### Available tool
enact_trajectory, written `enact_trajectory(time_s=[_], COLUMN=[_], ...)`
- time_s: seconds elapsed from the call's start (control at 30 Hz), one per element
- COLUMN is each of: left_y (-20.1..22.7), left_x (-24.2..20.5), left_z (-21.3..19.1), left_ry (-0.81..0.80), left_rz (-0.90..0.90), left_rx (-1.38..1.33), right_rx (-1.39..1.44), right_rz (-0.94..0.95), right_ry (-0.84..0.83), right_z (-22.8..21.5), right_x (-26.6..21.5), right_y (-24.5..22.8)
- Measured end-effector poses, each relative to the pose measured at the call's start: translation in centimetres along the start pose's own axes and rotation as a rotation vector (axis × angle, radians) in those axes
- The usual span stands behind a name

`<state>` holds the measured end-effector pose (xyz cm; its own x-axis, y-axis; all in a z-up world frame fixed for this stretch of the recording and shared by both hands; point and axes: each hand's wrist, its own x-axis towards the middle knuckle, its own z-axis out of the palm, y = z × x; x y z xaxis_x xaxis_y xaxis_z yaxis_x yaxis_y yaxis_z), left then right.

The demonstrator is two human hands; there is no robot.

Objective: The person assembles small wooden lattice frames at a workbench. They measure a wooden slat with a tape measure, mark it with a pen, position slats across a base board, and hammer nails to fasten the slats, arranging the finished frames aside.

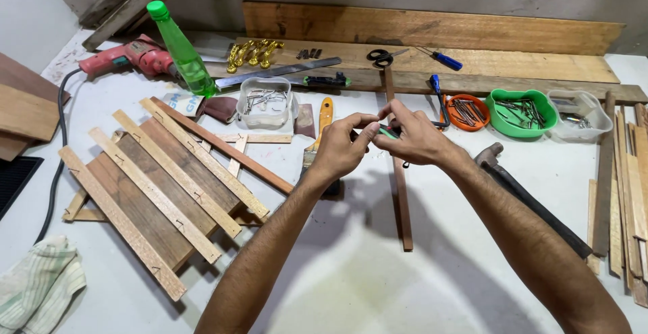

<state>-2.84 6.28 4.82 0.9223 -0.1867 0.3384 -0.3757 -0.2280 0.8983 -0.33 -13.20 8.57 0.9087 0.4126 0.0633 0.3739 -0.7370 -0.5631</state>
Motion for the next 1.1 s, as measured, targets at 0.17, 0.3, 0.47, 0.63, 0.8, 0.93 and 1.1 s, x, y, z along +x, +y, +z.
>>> enact_trajectory(time_s=[0.17,0.3,0.47,0.63,0.8,0.93,1.1], left_y=[-0.2,-1.6,-2.3,-0.3,0.7,-2.6,0.3], left_x=[-0.1,0.5,2.7,4.9,7.2,9.2,9.4], left_z=[-1.2,-0.5,3.7,10.4,19.3,27.8,33.0], left_ry=[-0.024,-0.029,-0.06,-0.138,-0.118,-0.131,-0.226], left_rz=[-0.188,-0.294,-0.256,-0.24,-0.147,0.113,0.018], left_rx=[-0.051,-0.273,-0.41,-0.457,-0.045,0.076,-0.023], right_rx=[0.025,-0.082,-0.062,-0.061,-0.072,-0.11,-0.138], right_rz=[-0.267,-0.356,-0.283,-0.147,0.039,0.199,0.27], right_ry=[0.066,0.163,0.214,0.324,0.6,0.672,0.804], right_z=[1.4,0.4,-2.4,-5.3,-6.2,-6.6,-6.1], right_x=[0.6,-0.3,-2.7,-7.0,-11.8,-14.2,-16.1], right_y=[-1.1,-1.8,1.2,5.8,12.7,19.0,26.1])
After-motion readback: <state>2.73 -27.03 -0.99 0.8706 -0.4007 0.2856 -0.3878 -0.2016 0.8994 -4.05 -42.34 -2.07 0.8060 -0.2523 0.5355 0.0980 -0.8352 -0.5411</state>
